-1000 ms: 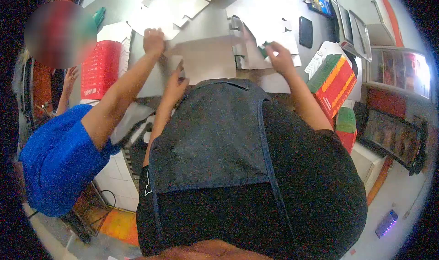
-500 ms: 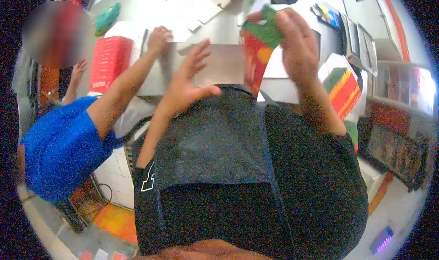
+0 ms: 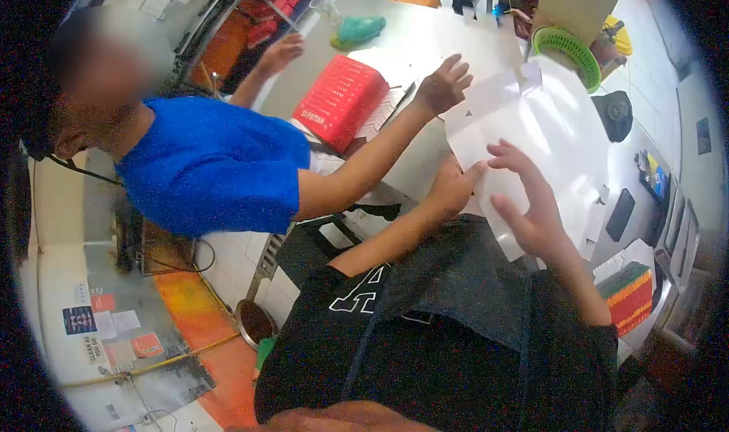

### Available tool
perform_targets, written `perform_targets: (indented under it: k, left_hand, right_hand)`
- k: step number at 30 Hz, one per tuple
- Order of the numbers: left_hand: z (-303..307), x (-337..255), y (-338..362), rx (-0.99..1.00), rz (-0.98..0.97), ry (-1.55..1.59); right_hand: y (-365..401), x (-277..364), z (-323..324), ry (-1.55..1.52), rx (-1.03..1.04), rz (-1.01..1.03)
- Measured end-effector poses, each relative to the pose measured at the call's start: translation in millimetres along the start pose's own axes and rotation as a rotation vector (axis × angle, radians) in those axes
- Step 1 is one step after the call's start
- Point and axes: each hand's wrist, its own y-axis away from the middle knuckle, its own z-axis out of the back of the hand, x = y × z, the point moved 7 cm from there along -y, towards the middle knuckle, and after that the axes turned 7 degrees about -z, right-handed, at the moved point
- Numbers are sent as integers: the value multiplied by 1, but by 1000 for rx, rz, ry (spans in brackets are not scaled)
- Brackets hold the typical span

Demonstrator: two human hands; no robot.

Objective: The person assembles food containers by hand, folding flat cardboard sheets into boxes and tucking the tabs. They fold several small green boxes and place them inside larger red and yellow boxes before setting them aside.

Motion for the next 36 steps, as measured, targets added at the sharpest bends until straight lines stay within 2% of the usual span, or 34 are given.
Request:
perform_targets:
  k: [1,2,4,5,6,8,11,15,18,20,23,25,27,29,30,31,33,36]
  left_hand:
    - [4,0,-1,-14,-61,-69]
    - [8,-6,-2,-26,-123,-138]
    - [8,-31,1,-43,-93,90]
    - [2,-44,5,-43,-73,208]
    - [-4,-57,8,-48,-93,288]
    - [-11,-66,11,-39,-117,372]
    - [-16,-55,9,7,-107,380]
    - [-17,-43,-8,-68,-109,338]
    - [-29,-30,-11,-122,-4,366]
    - [-40,-28,-6,-50,115,323]
    - [-53,-20,-3,122,198,232]
    - [-57,-9,-3,251,267,179]
    - [-55,0,1,369,379,141]
    - [-46,12,2,463,496,62]
    - [-42,18,4,509,554,22]
    - [-38,20,6,523,549,-3]
    - [-32,15,12,553,538,-49]
    - [-29,19,26,869,457,-183]
  right_hand:
    - [4,-1,1,286,-60,74]
    - [8,-5,9,404,-227,74]
    - [19,-12,24,633,-572,69]
    - [28,-23,36,491,-727,100]
    - [31,-31,46,425,-791,-1]
    - [30,-66,59,-132,-784,-152]
    - [31,-73,45,-944,-481,-343]
    - [41,-59,63,-914,-598,-53]
    - [49,-60,62,-600,-549,109]
    - [62,-79,47,-411,-541,184]
    - [73,-96,31,-17,-451,147]
    - [71,-97,32,312,-379,26]
    - [69,-77,32,767,-469,208]
    - [68,-71,48,372,-652,220]
    - [65,-83,56,238,-622,88]
    - [65,-99,64,104,-588,-43]
    - [54,-93,74,-201,-626,-30]
    - [55,-118,90,-361,-773,-42]
